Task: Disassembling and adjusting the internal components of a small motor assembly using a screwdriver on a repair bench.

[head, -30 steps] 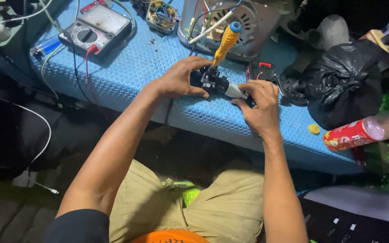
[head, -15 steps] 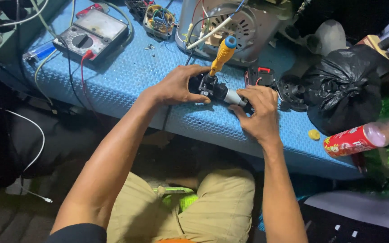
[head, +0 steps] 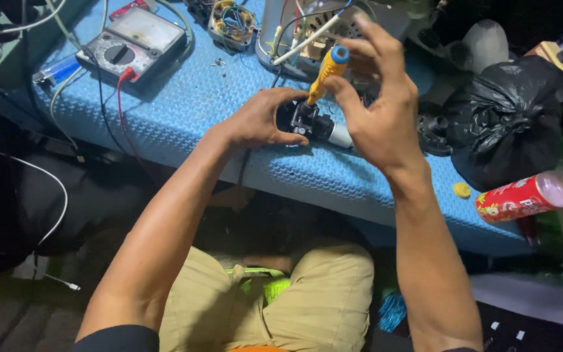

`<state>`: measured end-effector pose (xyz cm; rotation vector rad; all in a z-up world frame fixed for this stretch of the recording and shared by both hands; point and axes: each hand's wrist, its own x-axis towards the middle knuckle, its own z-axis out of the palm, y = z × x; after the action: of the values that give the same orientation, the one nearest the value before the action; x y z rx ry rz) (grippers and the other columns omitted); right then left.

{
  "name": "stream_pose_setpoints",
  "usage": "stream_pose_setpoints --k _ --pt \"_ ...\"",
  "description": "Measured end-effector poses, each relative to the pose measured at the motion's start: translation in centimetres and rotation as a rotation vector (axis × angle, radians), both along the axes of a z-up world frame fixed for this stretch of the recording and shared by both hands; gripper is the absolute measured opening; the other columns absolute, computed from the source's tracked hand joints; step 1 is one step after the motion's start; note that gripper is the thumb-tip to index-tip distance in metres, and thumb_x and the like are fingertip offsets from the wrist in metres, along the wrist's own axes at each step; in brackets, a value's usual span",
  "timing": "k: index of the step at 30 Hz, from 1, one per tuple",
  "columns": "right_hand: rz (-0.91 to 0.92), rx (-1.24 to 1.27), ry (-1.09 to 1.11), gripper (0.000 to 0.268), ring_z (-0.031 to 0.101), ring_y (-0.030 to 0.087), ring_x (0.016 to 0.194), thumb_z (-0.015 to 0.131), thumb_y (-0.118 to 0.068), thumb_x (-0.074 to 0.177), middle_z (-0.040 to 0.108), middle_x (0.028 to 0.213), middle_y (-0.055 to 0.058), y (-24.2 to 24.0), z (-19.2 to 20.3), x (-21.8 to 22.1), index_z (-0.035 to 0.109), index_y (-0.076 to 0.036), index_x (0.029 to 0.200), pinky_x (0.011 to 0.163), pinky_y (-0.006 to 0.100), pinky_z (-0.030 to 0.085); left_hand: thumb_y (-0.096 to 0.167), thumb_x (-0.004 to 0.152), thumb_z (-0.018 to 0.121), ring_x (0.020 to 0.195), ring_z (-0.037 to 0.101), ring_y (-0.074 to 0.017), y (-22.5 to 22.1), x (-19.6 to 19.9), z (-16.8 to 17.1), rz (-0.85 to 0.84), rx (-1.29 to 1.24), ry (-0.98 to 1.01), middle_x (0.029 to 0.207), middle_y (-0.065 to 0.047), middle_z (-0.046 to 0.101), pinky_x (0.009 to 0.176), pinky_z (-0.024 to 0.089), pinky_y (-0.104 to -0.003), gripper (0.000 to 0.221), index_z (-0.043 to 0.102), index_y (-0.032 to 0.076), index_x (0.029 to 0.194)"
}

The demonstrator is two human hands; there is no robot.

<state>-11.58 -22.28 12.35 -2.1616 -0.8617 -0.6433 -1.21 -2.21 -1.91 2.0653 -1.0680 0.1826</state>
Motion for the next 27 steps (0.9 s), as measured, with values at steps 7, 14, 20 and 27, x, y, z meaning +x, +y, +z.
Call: stream_pose_setpoints --k 7,14,20,27 --pt "0.07 -0.072 0.094 0.042 0.074 0.028 0.116 0.067 0.003 0.105 0.067 0.128 0.017 1.7 1.2 0.8 0.049 -0.01 0.141 0.103 0.038 0.063 0.056 0.083 0.084 0.129 0.055 -0.0385 0.1 0.0 0.0 -0.012 0.028 -0.001 0.142 -0.018 0.059 0.103 0.041 -0.056 0.093 0.048 0.006 0.152" --pt "0.146 0.0 -0.023 0.036 0.069 0.031 0.115 0.062 0.016 0.11 0.061 0.126 0.02 0.5 2.3 0.7 0.049 -0.002 0.139 0.107 0.04 0.062 0.051 0.083 0.086 0.123 0.059 -0.0363 0.2 -0.4 0.4 -0.031 -0.011 0.003 0.136 -0.017 0.062 0.099 0.045 -0.052 0.087 0.05 0.007 0.15" --pt "0.145 0.071 -0.1 0.029 0.065 0.041 0.123 0.054 0.021 0.12 0.055 0.129 0.03 -0.5 4.3 -2.1 0.041 0.005 0.139 0.117 0.05 0.061 0.053 0.083 0.086 0.134 0.054 -0.0399 0.2 0.1 0.1 -0.044 -0.007 0.004 0.146 -0.019 0.059 0.105 0.042 -0.057 0.09 0.048 0.01 0.152" --pt "0.037 0.092 -0.043 0.036 0.071 0.04 0.12 0.065 0.005 0.116 0.056 0.132 0.029 -0.2 1.4 -4.5 0.044 0.003 0.145 0.113 0.046 0.064 0.054 0.084 0.086 0.135 0.052 -0.0398 0.2 0.0 0.3 -0.038 0.019 -0.015 0.147 -0.018 0.058 0.105 0.041 -0.056 0.089 0.048 0.009 0.152"
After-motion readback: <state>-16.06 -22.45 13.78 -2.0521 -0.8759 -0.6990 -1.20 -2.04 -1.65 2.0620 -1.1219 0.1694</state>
